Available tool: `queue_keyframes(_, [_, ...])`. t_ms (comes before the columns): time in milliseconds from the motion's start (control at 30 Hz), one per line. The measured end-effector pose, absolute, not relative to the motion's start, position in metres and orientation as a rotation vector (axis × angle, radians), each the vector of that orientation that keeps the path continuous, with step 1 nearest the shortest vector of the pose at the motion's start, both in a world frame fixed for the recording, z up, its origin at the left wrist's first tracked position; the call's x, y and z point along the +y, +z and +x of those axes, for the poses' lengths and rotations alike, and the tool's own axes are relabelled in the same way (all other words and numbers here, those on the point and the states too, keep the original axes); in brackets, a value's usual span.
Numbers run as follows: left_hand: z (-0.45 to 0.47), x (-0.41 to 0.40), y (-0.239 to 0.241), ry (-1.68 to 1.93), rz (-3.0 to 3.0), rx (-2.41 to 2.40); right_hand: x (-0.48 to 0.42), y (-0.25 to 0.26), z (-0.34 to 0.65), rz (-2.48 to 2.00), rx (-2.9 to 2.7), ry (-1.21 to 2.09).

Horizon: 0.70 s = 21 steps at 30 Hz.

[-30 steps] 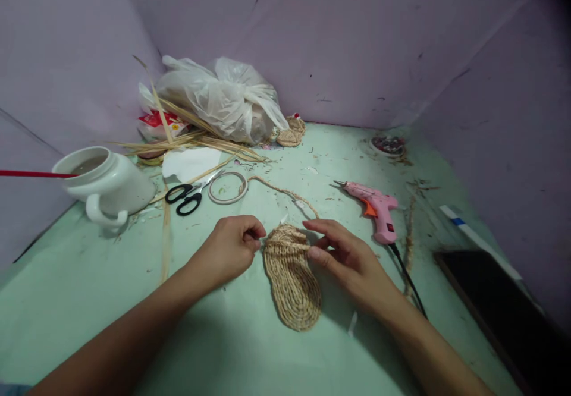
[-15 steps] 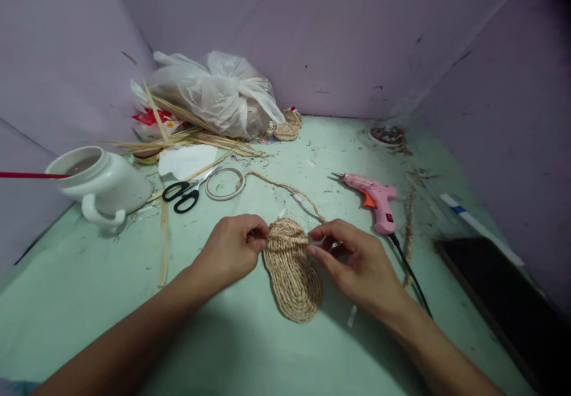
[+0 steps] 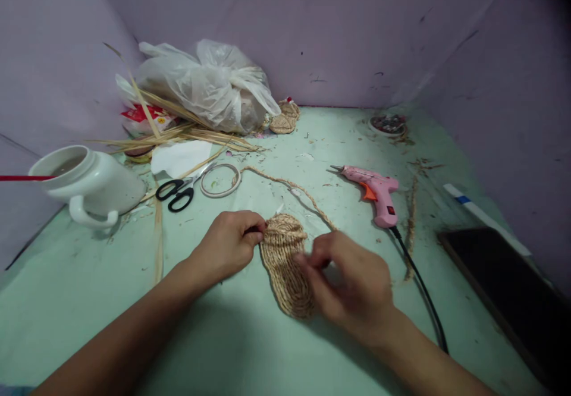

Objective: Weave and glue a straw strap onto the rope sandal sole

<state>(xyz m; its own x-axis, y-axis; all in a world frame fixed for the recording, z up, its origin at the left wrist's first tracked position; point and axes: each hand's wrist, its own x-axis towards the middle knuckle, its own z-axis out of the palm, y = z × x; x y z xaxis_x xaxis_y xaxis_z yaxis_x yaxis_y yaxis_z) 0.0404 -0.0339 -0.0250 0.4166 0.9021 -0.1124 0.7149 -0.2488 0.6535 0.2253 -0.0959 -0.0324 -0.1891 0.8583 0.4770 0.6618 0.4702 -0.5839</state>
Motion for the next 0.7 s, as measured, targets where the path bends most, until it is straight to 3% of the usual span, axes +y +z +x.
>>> queue_keyframes(233, [0.042, -0.036, -0.021, 0.387, 2.059, 1.394, -0.098, -0.031, 0.205, -1.342, -2.444, 0.317])
queue_keyframes(500, [0.035, -0.031, -0.008, 0.421, 1.994, 1.437, -0.095, -0.03, 0.206, -1.335, -2.46, 0.32])
queue_keyframes(700, [0.042, -0.036, -0.004, 0.399, 1.578, 1.418, -0.1, -0.036, 0.209, -1.315, -2.267, 0.336])
